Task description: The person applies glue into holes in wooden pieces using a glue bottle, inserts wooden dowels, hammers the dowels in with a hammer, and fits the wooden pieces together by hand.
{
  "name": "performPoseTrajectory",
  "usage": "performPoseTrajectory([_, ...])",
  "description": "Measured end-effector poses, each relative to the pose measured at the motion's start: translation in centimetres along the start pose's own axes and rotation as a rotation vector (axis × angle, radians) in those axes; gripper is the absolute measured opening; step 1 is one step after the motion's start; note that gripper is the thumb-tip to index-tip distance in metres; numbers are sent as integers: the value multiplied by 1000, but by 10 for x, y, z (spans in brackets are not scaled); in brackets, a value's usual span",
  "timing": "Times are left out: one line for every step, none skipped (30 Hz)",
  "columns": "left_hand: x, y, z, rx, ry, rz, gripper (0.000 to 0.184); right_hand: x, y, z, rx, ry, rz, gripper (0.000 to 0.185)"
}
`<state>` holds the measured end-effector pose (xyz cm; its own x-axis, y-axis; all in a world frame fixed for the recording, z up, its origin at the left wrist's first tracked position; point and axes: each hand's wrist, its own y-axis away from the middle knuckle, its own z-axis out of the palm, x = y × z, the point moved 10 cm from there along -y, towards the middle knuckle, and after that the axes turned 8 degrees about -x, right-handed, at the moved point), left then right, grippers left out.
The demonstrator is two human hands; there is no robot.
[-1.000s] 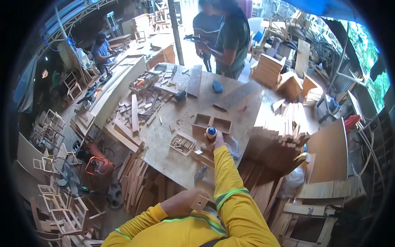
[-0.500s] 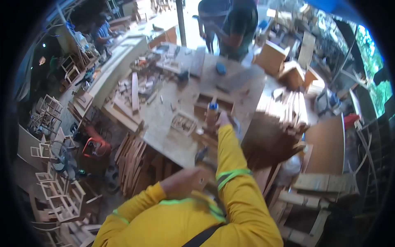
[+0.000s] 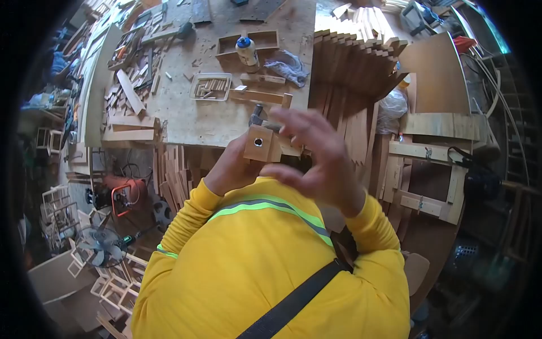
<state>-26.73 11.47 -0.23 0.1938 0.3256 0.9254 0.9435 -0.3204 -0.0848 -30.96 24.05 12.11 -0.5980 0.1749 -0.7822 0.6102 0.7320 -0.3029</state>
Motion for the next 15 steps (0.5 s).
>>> performPoseTrajectory([3,-2,-2,-3,26,6,48,-10,6,6,15,8,4,67])
performPoseTrajectory([6,-3,-3,-7,53,13,50,-16,12,11,31,66,42,66])
performPoseTrajectory([9,-5,-3,-17,52,27,50,-20,15,16,45,127,79,65])
performPoseTrajectory([14,-5,-3,-18,33,43,52,-21,17,19,56,188,116,63])
performPoseTrajectory([17,-5,-3,-17,15,56,54,-22,17,22,62,199,119,63])
performPoseTrajectory([19,-5,-4,-13,-3,69,56,-23,18,25,95,233,111,59])
performPoseTrajectory([17,-5,-3,-16,2,77,56,-24,20,27,126,266,105,54])
performPoseTrajectory([14,-5,-2,-10,-17,90,55,-26,22,28,155,299,100,50])
performPoseTrajectory([12,-5,-1,-2,-35,103,53,-27,23,31,153,308,105,50])
performPoseTrajectory([11,-5,-1,5,-52,114,52,-29,24,33,152,345,109,48])
performPoseTrajectory([8,-4,0,5,-45,120,52,-31,24,35,151,382,111,45])
performPoseTrajectory([9,-4,-1,0,-69,141,53,-31,23,36,148,418,110,43])
performPoseTrajectory([12,-4,-2,-5,-93,160,54,-28,23,37,146,424,111,43])
performPoseTrajectory([14,-4,-2,-11,-114,177,55,-27,24,36,146,430,76,43])
performPoseTrajectory([13,-3,-1,-11,-107,180,55,-27,25,34,147,436,41,43])
